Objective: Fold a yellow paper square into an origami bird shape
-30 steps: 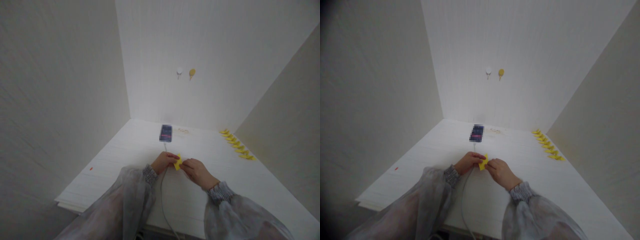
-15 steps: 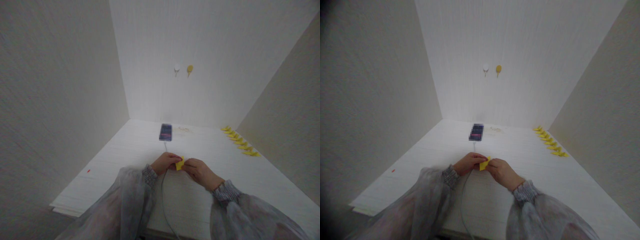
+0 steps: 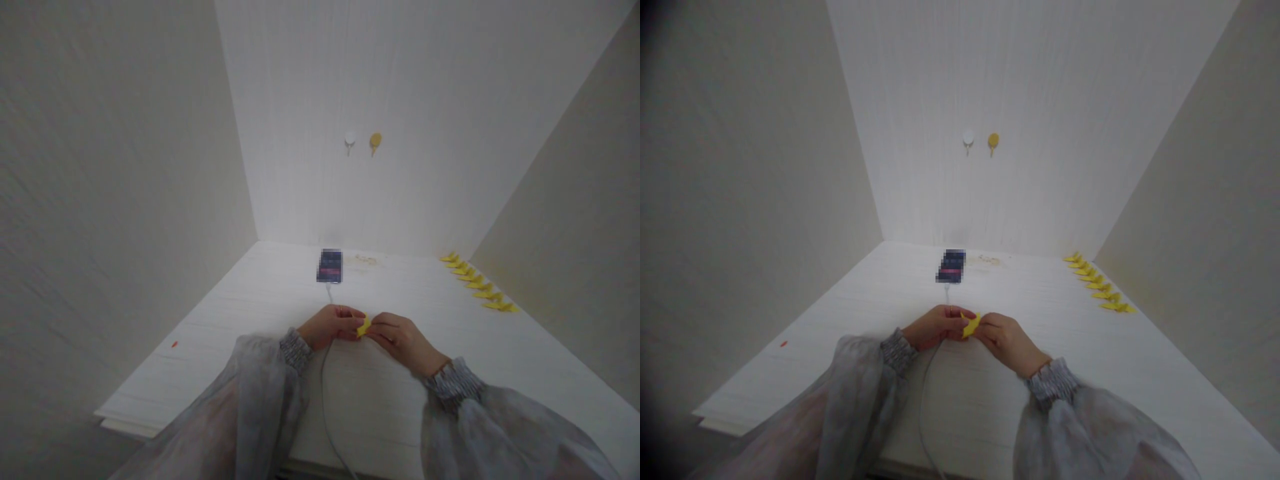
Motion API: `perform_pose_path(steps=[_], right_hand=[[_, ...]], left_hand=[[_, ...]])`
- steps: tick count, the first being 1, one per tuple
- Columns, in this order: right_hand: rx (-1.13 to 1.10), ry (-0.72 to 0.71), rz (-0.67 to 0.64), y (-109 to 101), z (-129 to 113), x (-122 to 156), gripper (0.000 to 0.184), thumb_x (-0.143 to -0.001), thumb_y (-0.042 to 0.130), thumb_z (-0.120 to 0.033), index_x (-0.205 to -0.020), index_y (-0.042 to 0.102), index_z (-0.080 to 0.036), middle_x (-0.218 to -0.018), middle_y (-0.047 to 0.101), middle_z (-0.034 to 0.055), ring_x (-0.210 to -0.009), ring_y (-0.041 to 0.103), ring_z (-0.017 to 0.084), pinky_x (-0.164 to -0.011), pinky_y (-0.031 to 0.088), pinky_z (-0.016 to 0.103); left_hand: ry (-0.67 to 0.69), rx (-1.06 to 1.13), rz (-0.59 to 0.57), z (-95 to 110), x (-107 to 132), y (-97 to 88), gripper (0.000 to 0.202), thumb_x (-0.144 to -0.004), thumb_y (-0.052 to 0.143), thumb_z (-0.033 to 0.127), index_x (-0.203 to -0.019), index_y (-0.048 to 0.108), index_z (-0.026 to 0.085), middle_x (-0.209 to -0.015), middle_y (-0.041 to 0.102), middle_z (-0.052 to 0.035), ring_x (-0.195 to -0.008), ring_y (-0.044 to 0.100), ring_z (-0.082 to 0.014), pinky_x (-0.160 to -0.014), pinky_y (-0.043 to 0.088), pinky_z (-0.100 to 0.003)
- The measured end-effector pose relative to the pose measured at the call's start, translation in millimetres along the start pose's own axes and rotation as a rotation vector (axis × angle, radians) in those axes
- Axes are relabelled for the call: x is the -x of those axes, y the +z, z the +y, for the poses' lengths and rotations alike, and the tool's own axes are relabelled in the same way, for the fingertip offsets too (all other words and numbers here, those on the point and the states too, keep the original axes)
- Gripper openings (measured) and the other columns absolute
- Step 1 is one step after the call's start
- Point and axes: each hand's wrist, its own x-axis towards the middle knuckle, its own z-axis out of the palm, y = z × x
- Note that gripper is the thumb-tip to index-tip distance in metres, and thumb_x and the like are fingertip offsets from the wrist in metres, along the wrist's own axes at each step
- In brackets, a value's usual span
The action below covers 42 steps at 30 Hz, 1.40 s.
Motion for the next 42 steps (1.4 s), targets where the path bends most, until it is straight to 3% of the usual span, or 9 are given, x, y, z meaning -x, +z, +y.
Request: perform_pose_path(steps=[6, 16, 22, 33, 42], right_hand=[[-0.08, 0.12, 0.027, 0.7, -1.1, 0.8, 0.016, -0.08, 0.047, -0.021, -0.078, 0.063, -0.018, -0.074, 0.06, 0.0049, -0.067, 0.056, 0.012, -0.061, 0.046, 0.023], [-0.256, 0.294, 0.145, 3.0, -4.0, 0.4, 0.016, -0.077, 0.05, -0.026, -0.071, 0.064, -0.02, -0.069, 0.059, 0.0026, -0.064, 0.055, 0.012, -0.059, 0.045, 0.023], [-0.297, 0.348, 0.168, 4.2, -6.1, -1.1, 0.013, -0.074, 0.055, -0.026, -0.069, 0.065, -0.019, -0.067, 0.058, 0.0025, -0.058, 0.052, 0.011, -0.053, 0.042, 0.022], [-0.518, 0.405, 0.247, 8.2, -2.3, -1.4, 0.018, -0.074, 0.054, -0.028, -0.06, 0.058, -0.018, -0.064, 0.054, 0.0008, -0.061, 0.05, 0.012, -0.058, 0.041, 0.025], [-0.562, 0.387, 0.263, 5.7, -8.0, -4.8, 0.019, -0.075, 0.052, -0.029, -0.061, 0.058, -0.018, -0.069, 0.052, 0.0021, -0.065, 0.049, 0.013, -0.059, 0.041, 0.026]], left_hand=[[0.026, 0.006, -0.007, -2.4, 0.5, -2.2, 0.039, -0.052, 0.071, 0.02, -0.089, 0.059, 0.014, -0.082, 0.059, -0.0039, -0.074, 0.055, -0.0121, -0.078, 0.041, -0.034], [0.061, 0.016, -0.008, -3.9, -1.3, -2.0, 0.038, -0.054, 0.069, 0.024, -0.089, 0.059, 0.013, -0.092, 0.059, -0.007, -0.081, 0.055, -0.0151, -0.075, 0.042, -0.032], [0.072, 0.029, -0.01, -2.5, -0.9, -1.2, 0.038, -0.056, 0.068, 0.023, -0.09, 0.059, 0.012, -0.093, 0.058, -0.0082, -0.081, 0.055, -0.0151, -0.073, 0.044, -0.031], [0.087, 0.049, -0.01, -0.5, 0.1, 0.9, 0.037, -0.055, 0.069, 0.021, -0.089, 0.058, 0.012, -0.091, 0.06, -0.0073, -0.082, 0.055, -0.0147, -0.075, 0.043, -0.029], [0.092, 0.041, -0.003, 2.0, 2.0, 3.2, 0.03, -0.062, 0.063, 0.026, -0.089, 0.059, 0.012, -0.091, 0.058, -0.0078, -0.09, 0.051, -0.0208, -0.069, 0.046, -0.03]])
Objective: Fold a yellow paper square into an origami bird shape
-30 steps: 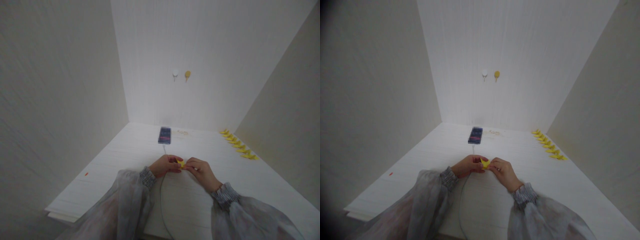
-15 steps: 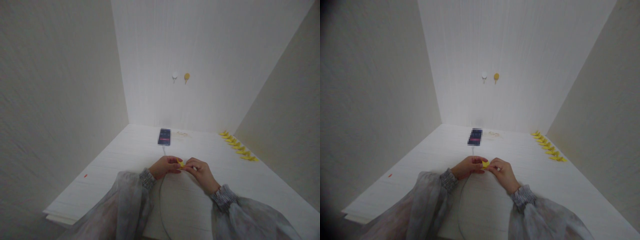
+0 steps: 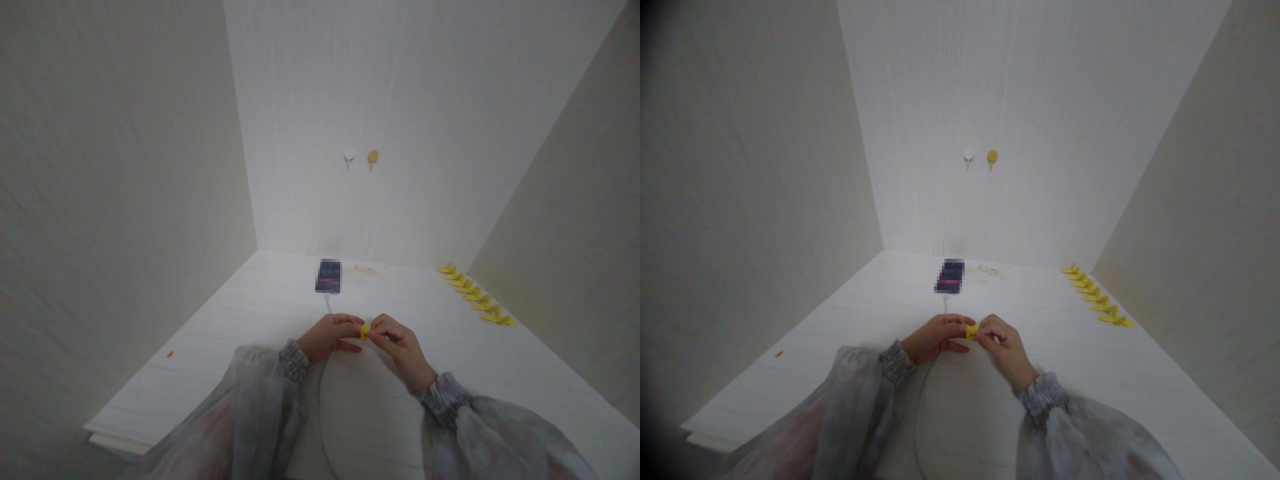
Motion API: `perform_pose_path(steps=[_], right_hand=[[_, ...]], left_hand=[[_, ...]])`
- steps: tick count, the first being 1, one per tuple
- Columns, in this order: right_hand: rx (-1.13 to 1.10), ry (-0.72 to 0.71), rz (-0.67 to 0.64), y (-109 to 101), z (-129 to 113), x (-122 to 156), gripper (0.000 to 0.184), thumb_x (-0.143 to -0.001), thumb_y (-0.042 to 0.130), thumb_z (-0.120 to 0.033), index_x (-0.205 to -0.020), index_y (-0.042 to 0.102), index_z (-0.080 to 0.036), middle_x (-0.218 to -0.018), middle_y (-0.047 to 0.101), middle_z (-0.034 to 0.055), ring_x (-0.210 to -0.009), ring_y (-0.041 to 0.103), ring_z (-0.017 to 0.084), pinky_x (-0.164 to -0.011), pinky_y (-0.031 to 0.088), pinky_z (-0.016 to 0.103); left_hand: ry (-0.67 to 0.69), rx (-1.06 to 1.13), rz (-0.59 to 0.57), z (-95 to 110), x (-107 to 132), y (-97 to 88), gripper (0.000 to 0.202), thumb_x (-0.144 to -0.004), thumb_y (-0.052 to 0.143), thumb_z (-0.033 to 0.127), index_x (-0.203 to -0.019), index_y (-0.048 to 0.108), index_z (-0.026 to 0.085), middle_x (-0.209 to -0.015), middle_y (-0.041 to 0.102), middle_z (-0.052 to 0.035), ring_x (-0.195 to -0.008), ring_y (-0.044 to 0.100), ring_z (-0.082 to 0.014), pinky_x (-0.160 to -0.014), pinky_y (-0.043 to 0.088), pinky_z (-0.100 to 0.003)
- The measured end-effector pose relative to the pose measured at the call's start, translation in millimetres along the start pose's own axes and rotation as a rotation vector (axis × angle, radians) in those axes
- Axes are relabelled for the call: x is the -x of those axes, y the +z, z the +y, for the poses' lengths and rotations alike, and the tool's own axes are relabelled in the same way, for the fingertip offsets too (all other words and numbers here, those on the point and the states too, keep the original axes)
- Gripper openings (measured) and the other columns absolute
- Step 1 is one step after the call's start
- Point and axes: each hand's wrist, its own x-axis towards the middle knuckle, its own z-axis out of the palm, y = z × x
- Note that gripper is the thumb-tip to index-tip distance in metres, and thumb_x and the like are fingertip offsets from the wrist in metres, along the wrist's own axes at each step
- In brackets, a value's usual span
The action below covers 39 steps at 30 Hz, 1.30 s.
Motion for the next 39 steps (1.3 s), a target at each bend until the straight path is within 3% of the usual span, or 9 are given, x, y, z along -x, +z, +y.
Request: perform_pose_path(steps=[9, 15, 18, 21, 27, 33, 39], right_hand=[[0.049, -0.075, 0.039, 4.3, -4.0, 0.3, 0.016, -0.075, 0.052, -0.027, -0.064, 0.06, -0.019, -0.074, 0.051, 0.003, -0.068, 0.05, 0.013, -0.061, 0.043, 0.026], [0.205, -0.151, 0.041, 11.2, -7.8, 3.9, 0.012, -0.08, 0.045, -0.022, -0.077, 0.056, -0.019, -0.073, 0.053, 0.004, -0.068, 0.05, 0.014, -0.06, 0.044, 0.026], [0.335, -0.187, 0.021, 14.7, -9.5, 3.4, 0.011, -0.079, 0.043, -0.018, -0.082, 0.053, -0.019, -0.077, 0.053, 0.0049, -0.07, 0.051, 0.014, -0.06, 0.044, 0.026], [0.517, -0.196, -0.009, 16.0, -12.1, 1.1, 0.018, -0.074, 0.046, -0.016, -0.091, 0.051, -0.019, -0.083, 0.053, 0.0056, -0.073, 0.052, 0.015, -0.063, 0.044, 0.027], [0.744, -0.074, -0.084, 17.9, -14.7, -1.7, 0.028, -0.069, 0.048, -0.013, -0.097, 0.049, -0.02, -0.088, 0.052, 0.005, -0.076, 0.053, 0.016, -0.063, 0.043, 0.025], [0.733, -0.033, -0.081, 20.0, -7.7, -2.2, 0.026, -0.073, 0.044, -0.011, -0.096, 0.053, -0.018, -0.086, 0.055, 0.006, -0.076, 0.054, 0.016, -0.066, 0.045, 0.026], [0.625, -0.063, -0.023, 16.9, -3.4, -4.3, 0.021, -0.077, 0.041, -0.014, -0.088, 0.058, -0.019, -0.083, 0.061, 0.0052, -0.076, 0.058, 0.016, -0.07, 0.047, 0.028]], left_hand=[[-0.049, 0.004, 0.001, -2.8, -1.7, 1.8, 0.046, -0.048, 0.072, 0.012, -0.09, 0.055, 0.012, -0.086, 0.058, -0.0051, -0.073, 0.056, -0.0117, -0.072, 0.044, -0.031], [-0.02, 0.043, -0.02, -3.9, -1.1, 6.6, 0.04, -0.056, 0.068, 0.023, -0.091, 0.052, 0.014, -0.088, 0.058, -0.0074, -0.078, 0.057, -0.0176, -0.067, 0.044, -0.032], [0.053, 0.016, 0.048, -6.8, -2.9, 8.3, 0.04, -0.054, 0.068, 0.024, -0.089, 0.053, 0.013, -0.083, 0.059, -0.0062, -0.075, 0.057, -0.0162, -0.068, 0.043, -0.031], [0.112, -0.089, 0.101, -8.0, -5.4, 8.9, 0.034, -0.052, 0.068, 0.021, -0.082, 0.056, 0.011, -0.079, 0.06, -0.0051, -0.07, 0.056, -0.0137, -0.065, 0.041, -0.027], [0.192, -0.416, 0.054, -11.5, -8.9, 4.7, 0.026, -0.057, 0.061, 0.016, -0.083, 0.059, 0.013, -0.08, 0.061, -0.0039, -0.076, 0.053, -0.0154, -0.069, 0.039, -0.026], [0.241, -0.561, 0.058, -10.2, -5.0, 6.7, 0.026, -0.061, 0.054, 0.014, -0.087, 0.058, 0.015, -0.08, 0.06, -0.0022, -0.076, 0.051, -0.0146, -0.068, 0.038, -0.024], [0.223, -0.566, 0.047, -11.5, -8.1, 3.1, 0.024, -0.061, 0.055, 0.017, -0.085, 0.058, 0.014, -0.075, 0.059, -0.0001, -0.068, 0.05, -0.0118, -0.062, 0.038, -0.021]])
